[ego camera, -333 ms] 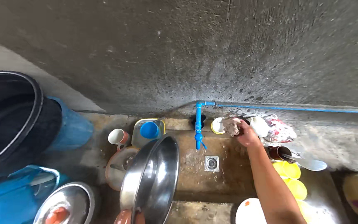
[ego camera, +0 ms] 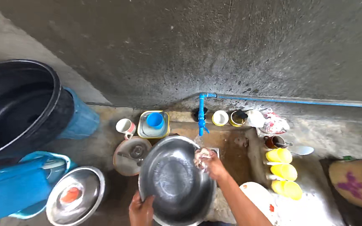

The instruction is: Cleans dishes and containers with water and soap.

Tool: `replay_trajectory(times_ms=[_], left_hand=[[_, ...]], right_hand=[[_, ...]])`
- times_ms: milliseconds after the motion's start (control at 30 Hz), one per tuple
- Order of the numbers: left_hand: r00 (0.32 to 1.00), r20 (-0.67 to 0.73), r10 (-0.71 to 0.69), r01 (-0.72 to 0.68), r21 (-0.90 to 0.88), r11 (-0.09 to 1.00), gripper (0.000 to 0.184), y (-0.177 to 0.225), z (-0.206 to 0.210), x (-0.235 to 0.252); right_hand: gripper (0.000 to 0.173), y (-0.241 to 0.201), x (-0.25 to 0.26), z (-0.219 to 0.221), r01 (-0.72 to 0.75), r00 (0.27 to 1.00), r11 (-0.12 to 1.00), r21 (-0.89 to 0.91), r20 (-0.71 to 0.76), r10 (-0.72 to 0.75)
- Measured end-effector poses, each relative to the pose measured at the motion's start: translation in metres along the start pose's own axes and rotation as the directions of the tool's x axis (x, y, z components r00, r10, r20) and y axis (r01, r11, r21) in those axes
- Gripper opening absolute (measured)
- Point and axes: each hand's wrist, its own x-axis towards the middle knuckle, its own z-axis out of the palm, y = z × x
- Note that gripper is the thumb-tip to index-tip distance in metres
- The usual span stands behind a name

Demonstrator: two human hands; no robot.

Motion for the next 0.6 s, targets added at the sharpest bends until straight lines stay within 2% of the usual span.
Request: replay_trajectory(times_ms=[100, 133, 200, 267, 300, 367, 400, 433, 500, 533, 567, 600], left_hand=[[0.988, 0.017, -0.152, 0.153, -0.098, 0.983, 0.033, -0.025, 0.009, -0.015], [0.985, 0.033, -0.172, 0.175, -0.121, 0.977, 0.033, -0.032, 0.01, -0.019], [0.979, 0.068, -0.191, 0.199, -0.15, 0.968, 0.031, -0.044, 0.012, -0.025], [0.974, 0.097, -0.206, 0.219, -0.15, 0.964, 0.03, -0.055, 0.012, -0.03], [0.97, 0.106, -0.22, 0.233, -0.132, 0.963, 0.03, -0.06, 0.011, -0.031], [0.955, 0.135, -0.264, 0.275, -0.07, 0.959, 0.03, -0.066, 0.008, -0.031], [0.945, 0.159, -0.286, 0.294, -0.026, 0.955, 0.03, -0.068, 0.006, -0.032], [0.937, 0.183, -0.297, 0.298, 0.023, 0.954, 0.03, -0.07, 0.005, -0.032], [0.938, 0.214, -0.272, 0.254, 0.109, 0.961, 0.029, -0.073, 0.003, -0.032], [0.945, 0.217, -0.245, 0.22, 0.135, 0.966, 0.031, -0.074, 0.003, -0.031], [0.952, 0.215, -0.218, 0.188, 0.152, 0.97, 0.032, -0.074, 0.002, -0.03], [0.96, 0.2, -0.196, 0.166, 0.158, 0.973, 0.031, -0.073, 0.002, -0.028]], right_hand=[[0.024, 0.01, -0.009, 0.045, -0.103, 0.991, 0.98, -0.168, -0.1, 0.087], [0.026, 0.016, -0.009, 0.05, -0.098, 0.988, 0.975, -0.198, -0.141, 0.07], [0.029, 0.04, -0.008, 0.038, 0.002, 0.98, 0.925, -0.381, -0.182, -0.077], [0.034, 0.079, -0.012, 0.007, 0.096, 0.971, 0.74, -0.666, -0.101, -0.217], [0.048, 0.1, -0.015, -0.008, 0.123, 0.975, 0.599, -0.791, -0.015, -0.22], [0.082, 0.141, -0.015, -0.028, 0.11, 0.993, 0.284, -0.952, 0.091, -0.08], [0.088, 0.156, -0.009, -0.029, 0.08, 0.997, 0.18, -0.98, 0.078, -0.019], [0.086, 0.171, 0.0, -0.026, 0.084, 0.995, 0.113, -0.99, 0.078, -0.056], [0.073, 0.203, 0.02, 0.002, 0.184, 0.932, 0.097, -0.978, 0.143, -0.334], [0.068, 0.21, 0.019, 0.028, 0.244, 0.903, 0.14, -0.96, 0.172, -0.394], [0.064, 0.208, 0.002, 0.055, 0.274, 0.925, 0.249, -0.929, 0.184, -0.333], [0.061, 0.201, -0.026, 0.069, 0.258, 0.962, 0.38, -0.888, 0.201, -0.183]])
